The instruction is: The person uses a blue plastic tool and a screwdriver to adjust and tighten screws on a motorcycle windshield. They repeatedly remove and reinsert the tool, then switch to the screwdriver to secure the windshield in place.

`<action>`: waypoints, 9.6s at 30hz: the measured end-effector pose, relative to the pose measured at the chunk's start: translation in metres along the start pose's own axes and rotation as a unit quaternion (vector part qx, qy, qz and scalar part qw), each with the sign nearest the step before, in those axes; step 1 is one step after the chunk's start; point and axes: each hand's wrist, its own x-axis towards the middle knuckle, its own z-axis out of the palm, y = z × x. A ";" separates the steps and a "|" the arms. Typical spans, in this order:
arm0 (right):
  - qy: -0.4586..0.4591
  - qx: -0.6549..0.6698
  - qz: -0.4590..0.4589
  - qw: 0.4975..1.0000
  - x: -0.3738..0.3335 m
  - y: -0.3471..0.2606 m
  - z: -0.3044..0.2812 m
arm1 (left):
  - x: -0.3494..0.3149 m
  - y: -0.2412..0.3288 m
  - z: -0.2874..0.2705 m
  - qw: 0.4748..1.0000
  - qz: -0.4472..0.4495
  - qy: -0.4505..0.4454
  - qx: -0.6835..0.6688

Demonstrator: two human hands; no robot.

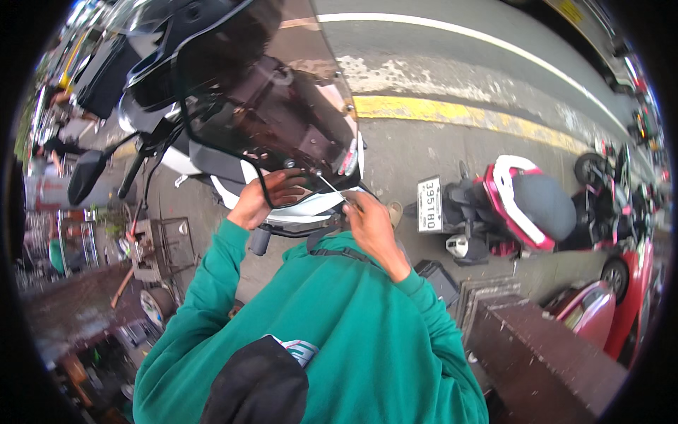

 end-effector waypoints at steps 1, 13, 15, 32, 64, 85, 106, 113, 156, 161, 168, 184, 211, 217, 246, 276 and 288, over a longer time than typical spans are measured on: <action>-0.006 0.011 0.021 1.000 -0.004 0.003 -0.003 | -0.010 -0.007 0.000 0.997 0.035 0.064 0.011; -0.246 0.250 0.103 0.931 -0.025 -0.088 0.050 | -0.132 -0.062 0.048 0.909 0.348 0.226 -0.046; -0.297 0.256 0.107 0.914 -0.024 -0.098 0.074 | -0.144 -0.067 0.043 0.913 0.330 0.227 -0.077; -0.417 0.349 0.144 0.827 -0.066 -0.077 0.048 | -0.226 -0.181 0.151 0.717 0.322 0.550 -0.283; -0.125 0.325 0.096 0.932 0.027 -0.016 -0.024 | -0.090 -0.115 0.159 0.751 0.337 0.320 0.469; -0.001 0.372 0.186 0.909 0.035 -0.028 0.060 | -0.047 -0.006 0.007 0.942 0.296 0.025 0.157; -0.005 0.331 0.234 0.914 0.046 -0.050 0.051 | -0.017 -0.013 0.005 0.968 0.176 -0.087 0.158; 0.031 0.472 0.317 0.822 0.052 -0.052 0.057 | -0.016 -0.015 0.009 0.966 0.177 -0.043 0.185; 0.161 -0.057 -0.283 0.944 0.032 -0.033 0.033 | -0.034 -0.066 0.093 0.974 0.156 0.088 0.139; 0.111 0.047 -0.182 0.976 0.030 -0.031 0.023 | 0.008 -0.064 0.099 0.989 0.071 0.059 -0.113; 0.039 -0.153 -0.373 0.914 0.036 -0.031 0.007 | 0.017 -0.069 0.090 0.978 0.074 0.008 -0.194; -0.134 0.216 0.125 0.959 0.039 -0.020 0.006 | -0.010 -0.069 0.078 0.989 0.062 -0.001 -0.136; -0.200 0.393 0.263 0.858 0.031 0.007 -0.013 | 0.015 -0.061 0.144 0.958 0.124 0.249 -0.064; -0.130 0.221 0.029 0.966 0.046 -0.004 -0.005 | 0.004 -0.066 0.138 0.953 0.111 0.281 0.001; 0.013 0.164 0.041 0.985 0.027 -0.034 0.027 | -0.077 -0.102 0.032 0.988 0.087 0.120 0.053; 0.295 0.225 0.049 0.927 0.014 -0.038 0.075 | 0.000 -0.048 0.056 0.971 0.137 -0.044 0.193; 0.220 0.540 0.231 0.779 0.018 -0.036 0.051 | 0.000 -0.050 0.065 0.988 0.129 -0.042 0.066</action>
